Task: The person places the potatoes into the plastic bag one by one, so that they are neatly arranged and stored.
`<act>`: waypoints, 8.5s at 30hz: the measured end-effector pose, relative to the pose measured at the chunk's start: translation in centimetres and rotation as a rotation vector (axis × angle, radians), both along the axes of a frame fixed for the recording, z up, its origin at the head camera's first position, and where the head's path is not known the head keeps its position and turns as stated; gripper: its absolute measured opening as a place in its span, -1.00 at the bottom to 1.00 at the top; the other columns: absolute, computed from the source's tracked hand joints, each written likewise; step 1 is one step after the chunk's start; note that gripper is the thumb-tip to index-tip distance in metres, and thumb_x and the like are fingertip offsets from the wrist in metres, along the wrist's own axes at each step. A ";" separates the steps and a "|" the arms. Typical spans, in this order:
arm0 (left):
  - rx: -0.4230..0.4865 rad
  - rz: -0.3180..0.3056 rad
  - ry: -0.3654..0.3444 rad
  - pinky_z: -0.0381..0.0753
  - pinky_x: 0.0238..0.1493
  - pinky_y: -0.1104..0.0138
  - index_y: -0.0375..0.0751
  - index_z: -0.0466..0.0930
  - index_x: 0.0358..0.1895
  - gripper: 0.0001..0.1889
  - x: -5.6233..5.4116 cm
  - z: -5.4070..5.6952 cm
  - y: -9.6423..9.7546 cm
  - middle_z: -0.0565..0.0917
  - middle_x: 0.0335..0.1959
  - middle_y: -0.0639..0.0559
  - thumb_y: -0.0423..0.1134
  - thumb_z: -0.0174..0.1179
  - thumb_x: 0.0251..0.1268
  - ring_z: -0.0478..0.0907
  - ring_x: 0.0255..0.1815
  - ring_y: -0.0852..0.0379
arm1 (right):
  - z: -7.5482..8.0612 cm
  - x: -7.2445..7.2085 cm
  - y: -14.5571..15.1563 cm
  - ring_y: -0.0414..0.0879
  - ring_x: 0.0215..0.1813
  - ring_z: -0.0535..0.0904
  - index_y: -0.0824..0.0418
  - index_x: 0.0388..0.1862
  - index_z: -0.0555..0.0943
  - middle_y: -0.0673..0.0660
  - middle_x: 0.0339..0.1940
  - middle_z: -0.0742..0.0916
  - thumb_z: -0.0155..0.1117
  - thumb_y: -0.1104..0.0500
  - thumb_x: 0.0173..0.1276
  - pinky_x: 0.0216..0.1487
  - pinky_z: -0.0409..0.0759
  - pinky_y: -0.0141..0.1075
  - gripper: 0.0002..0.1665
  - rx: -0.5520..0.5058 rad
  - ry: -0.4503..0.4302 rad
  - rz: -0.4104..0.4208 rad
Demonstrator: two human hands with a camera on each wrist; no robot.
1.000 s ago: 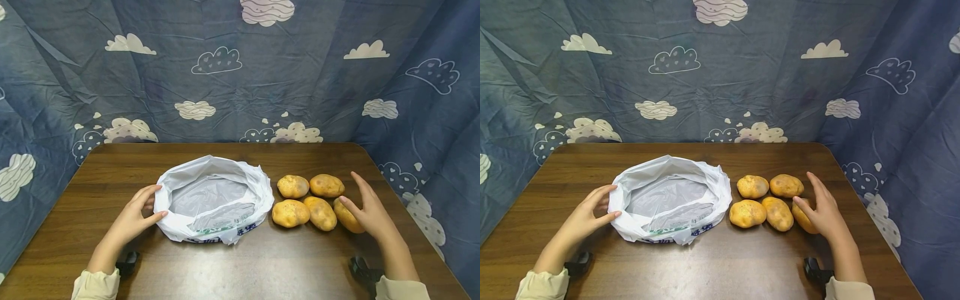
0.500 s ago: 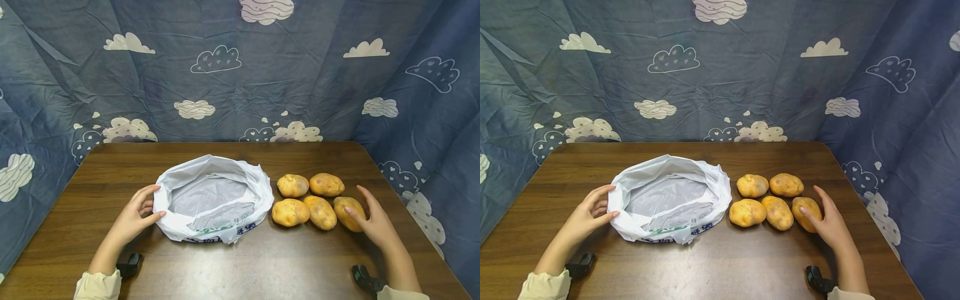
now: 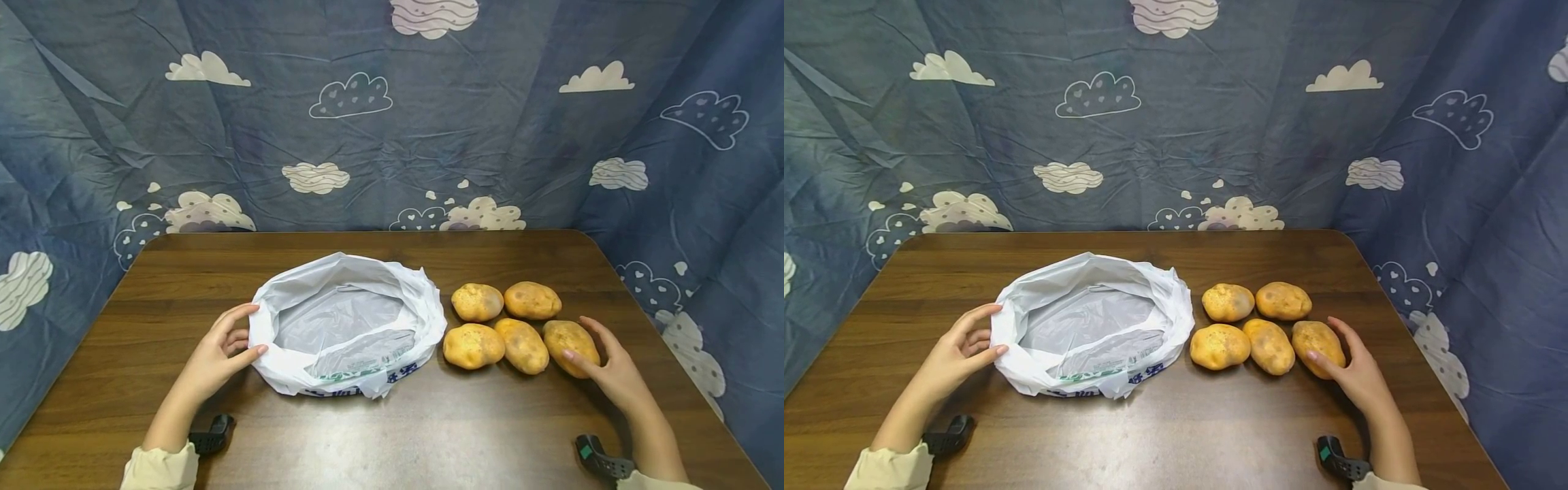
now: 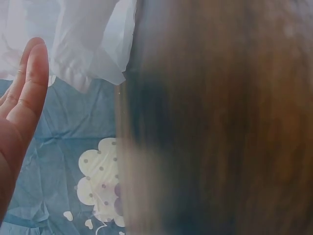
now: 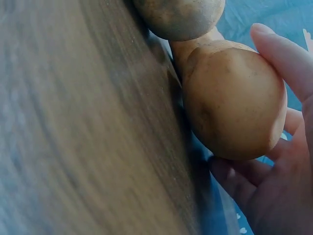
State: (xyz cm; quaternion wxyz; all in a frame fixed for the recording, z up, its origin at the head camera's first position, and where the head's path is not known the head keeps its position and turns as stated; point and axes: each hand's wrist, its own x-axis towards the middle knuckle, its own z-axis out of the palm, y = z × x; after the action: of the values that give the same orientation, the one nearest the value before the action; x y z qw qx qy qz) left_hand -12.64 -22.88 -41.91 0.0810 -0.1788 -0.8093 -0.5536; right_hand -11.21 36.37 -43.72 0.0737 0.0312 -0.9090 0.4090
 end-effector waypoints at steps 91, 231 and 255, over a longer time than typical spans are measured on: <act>0.020 -0.024 0.007 0.47 -0.18 0.54 -0.42 0.24 0.19 -0.33 0.0 -0.1 0.0 0.24 0.15 -0.14 -0.65 0.24 -0.10 0.49 -0.22 0.25 | 4.7 -9.5 -27.3 -0.11 -0.02 0.46 0.17 0.20 0.34 0.09 0.10 0.50 0.43 0.08 0.01 -0.04 0.48 -0.24 -0.23 -0.126 0.224 0.558; -0.005 -0.020 0.026 0.47 -0.19 0.56 -0.41 0.26 0.18 -0.36 0.2 -0.1 0.0 0.25 0.15 -0.16 -0.62 0.25 -0.08 0.48 -0.24 0.27 | 7.5 -5.1 -23.9 0.28 0.15 0.29 0.60 0.13 0.24 0.47 0.08 0.43 0.14 0.66 0.04 0.18 0.24 0.01 -0.39 -0.537 0.454 0.398; -0.015 -0.021 0.021 0.47 -0.18 0.56 -0.40 0.26 0.18 -0.36 0.2 -0.1 0.0 0.25 0.15 -0.15 -0.61 0.25 -0.07 0.47 -0.23 0.28 | 6.7 -3.8 -15.4 0.06 0.17 0.35 0.49 0.16 0.29 0.43 0.08 0.45 0.18 0.58 0.08 0.19 0.29 -0.24 -0.38 -0.321 0.465 0.191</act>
State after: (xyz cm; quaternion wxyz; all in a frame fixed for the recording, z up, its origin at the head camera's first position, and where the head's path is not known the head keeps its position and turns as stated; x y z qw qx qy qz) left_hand -12.47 -22.91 -42.03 0.0823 -0.1938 -0.8105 -0.5466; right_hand -14.96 20.99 -36.97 0.2451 0.1977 -0.7845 0.5343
